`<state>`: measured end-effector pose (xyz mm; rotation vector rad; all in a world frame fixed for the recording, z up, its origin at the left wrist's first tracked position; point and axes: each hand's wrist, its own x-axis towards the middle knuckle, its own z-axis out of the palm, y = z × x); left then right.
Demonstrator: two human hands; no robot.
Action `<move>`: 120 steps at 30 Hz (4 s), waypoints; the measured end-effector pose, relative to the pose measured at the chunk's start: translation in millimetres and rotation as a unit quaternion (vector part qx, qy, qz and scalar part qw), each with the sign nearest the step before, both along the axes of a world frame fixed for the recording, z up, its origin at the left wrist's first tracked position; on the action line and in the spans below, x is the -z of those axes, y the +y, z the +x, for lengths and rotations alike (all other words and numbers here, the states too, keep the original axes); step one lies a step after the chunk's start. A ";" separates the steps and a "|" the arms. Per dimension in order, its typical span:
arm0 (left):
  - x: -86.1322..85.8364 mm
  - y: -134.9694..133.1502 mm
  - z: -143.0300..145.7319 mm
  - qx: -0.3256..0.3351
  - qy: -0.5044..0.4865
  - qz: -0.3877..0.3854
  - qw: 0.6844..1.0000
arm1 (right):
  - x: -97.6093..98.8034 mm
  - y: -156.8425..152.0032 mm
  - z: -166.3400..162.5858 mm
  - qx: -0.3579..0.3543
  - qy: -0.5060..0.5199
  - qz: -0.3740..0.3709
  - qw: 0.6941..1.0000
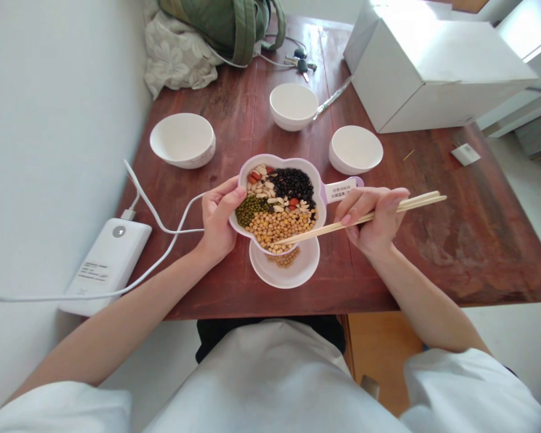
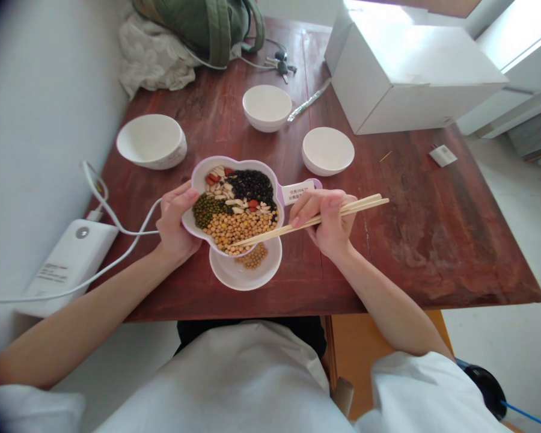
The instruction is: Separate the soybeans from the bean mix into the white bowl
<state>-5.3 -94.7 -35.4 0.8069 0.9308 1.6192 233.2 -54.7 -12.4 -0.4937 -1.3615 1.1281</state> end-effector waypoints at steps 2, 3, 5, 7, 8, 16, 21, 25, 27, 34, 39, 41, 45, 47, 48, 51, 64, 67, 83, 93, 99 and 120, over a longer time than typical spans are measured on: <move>0.3 0.1 0.1 -0.001 -0.003 0.005 1.000 | -0.4 0.3 -0.5 -0.001 0.004 0.002 1.000; 0.3 0.0 0.2 -0.003 -0.003 0.004 1.000 | -0.6 0.4 -0.7 -0.001 0.005 0.004 1.000; -0.1 -0.1 0.5 -0.011 0.003 -0.005 1.000 | -1.1 0.7 -1.1 -0.002 0.006 0.006 1.000; -0.3 -0.3 0.8 -0.014 0.011 -0.011 1.000 | -1.4 0.9 -1.2 -0.003 0.005 0.006 1.000; -0.2 -0.3 0.9 -0.014 0.013 -0.009 1.000 | -1.3 1.0 -1.1 -0.003 0.005 0.007 1.000; -0.6 -0.5 0.9 -0.010 0.007 0.001 1.000 | 0.0 1.0 0.5 0.006 -0.007 -0.007 1.000; 0.4 -0.5 0.9 -0.009 0.001 0.014 1.000 | 0.5 0.6 -0.7 0.008 0.000 -0.003 1.000; 1.7 -0.3 0.8 -0.007 -0.001 0.016 1.000 | 0.4 -0.1 -0.6 0.011 -0.004 -0.008 1.000; 1.3 -0.3 0.8 -0.004 -0.004 0.010 1.000 | -0.4 -0.3 -0.6 0.012 -0.004 -0.010 1.000; 0.0 -0.3 1.0 -0.007 -0.010 0.004 1.000 | -1.3 0.3 -2.4 0.036 -0.017 -0.017 0.999; -1.0 -0.8 1.4 -0.006 -0.002 -0.002 1.000 | -1.0 0.6 -2.5 0.026 -0.009 -0.007 1.000; -1.1 -0.8 1.5 -0.007 0.005 0.003 1.000 | -1.6 0.5 -2.2 0.023 -0.010 -0.007 1.000; -1.4 -1.0 1.4 -0.013 0.018 -0.014 1.000 | -2.7 0.1 -1.5 0.021 -0.006 -0.014 1.000; -1.5 -1.1 1.5 -0.017 0.015 -0.017 1.000 | -2.9 -0.3 -1.1 0.021 -0.010 -0.020 1.000; -1.5 -1.1 1.5 -0.018 0.011 -0.014 1.000 | -3.0 -0.5 -0.9 0.022 -0.014 -0.025 0.999; -1.3 -0.8 1.6 -0.012 0.003 -0.006 1.000 | -3.1 -1.4 -0.5 0.021 -0.020 -0.032 0.999; -2.5 -1.1 1.2 -0.007 0.011 -0.013 1.000 | -1.7 -0.9 -1.7 0.026 -0.009 -0.018 0.999; -1.9 -0.9 1.3 -0.013 0.011 -0.014 1.000 | -2.0 -0.5 -2.0 0.028 -0.010 -0.020 0.999; -3.5 -1.3 1.4 -0.010 0.004 -0.009 1.000 | -0.3 0.8 -1.4 0.010 0.004 -0.013 1.000; 1.3 -0.1 0.8 -0.007 -0.001 0.011 1.000 | -1.3 1.4 -3.1 0.001 0.023 0.001 1.000; 0.5 -0.1 0.6 -0.009 -0.002 0.003 1.000 | -1.1 2.0 -2.6 -0.001 0.023 0.002 1.000; 1.0 0.1 0.2 0.004 -0.008 0.019 1.000 | -4.7 2.1 -7.5 -0.018 0.055 0.033 0.998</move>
